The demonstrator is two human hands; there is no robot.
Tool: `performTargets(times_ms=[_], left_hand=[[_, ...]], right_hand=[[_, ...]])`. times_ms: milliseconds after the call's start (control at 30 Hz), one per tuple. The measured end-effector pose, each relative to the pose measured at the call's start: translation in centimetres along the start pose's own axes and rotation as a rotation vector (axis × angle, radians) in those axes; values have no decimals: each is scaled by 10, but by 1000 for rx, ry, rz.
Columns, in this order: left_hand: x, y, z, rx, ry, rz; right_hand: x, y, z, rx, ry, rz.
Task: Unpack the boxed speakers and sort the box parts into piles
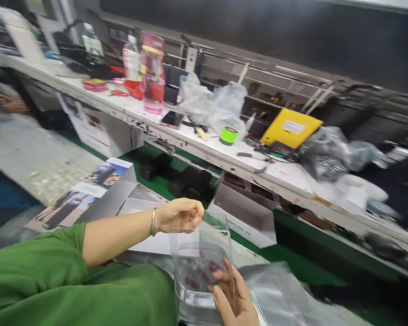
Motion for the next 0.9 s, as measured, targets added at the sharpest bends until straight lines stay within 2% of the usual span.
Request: performTargets(times_ms=[67, 100, 200, 267, 333, 400, 433, 500, 567, 633, 733, 833, 900], left_hand=[[15, 38, -33, -193, -28, -60], [22, 52, -50, -269, -13, -2], [29, 75, -102, -523, -18, 409], [18, 83, -135, -791, -108, 687], [4, 91, -164, -1079, -166, 887], [-4, 103, -184, -1270, -24, 997], [-4, 111, -190, -1315, 98, 1017], [1, 129, -198, -1340, 328, 1021], [8, 146, -201, -1352, 447, 1044], [14, 161, -200, -1365, 484, 1133], [23, 174, -195, -1350, 496, 1358], [28, 172, -190, -1317, 457, 1570], [23, 166, -189, -1314, 430, 1669]], right_hand=[[-32, -40, 16, 23, -124, 106], [-45, -59, 22, 44, -174, 122], [-73, -99, 37, 151, -261, 23], [-80, -105, 52, 170, -213, -213], [-83, -95, 73, 54, -87, -590], [-91, -81, 94, -53, -54, -898], [-99, -76, 102, -44, -96, -966], [-124, -70, 115, 87, -245, -980], [-146, -67, 119, 185, -328, -996], [-159, -64, 120, 192, -332, -1040], [-161, -61, 117, 203, -297, -1020], [-152, -61, 107, 290, -274, -849], [-140, -62, 98, 338, -276, -710]])
Point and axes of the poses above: each hand's wrist, its own z-axis towards the middle knuckle, its own y-axis out of the back of the hand, x = y × z, the point moved 4 cm from there along z, towards the middle knuckle, and after that the axes turned 1 degree about y, right-handed, at the moved point
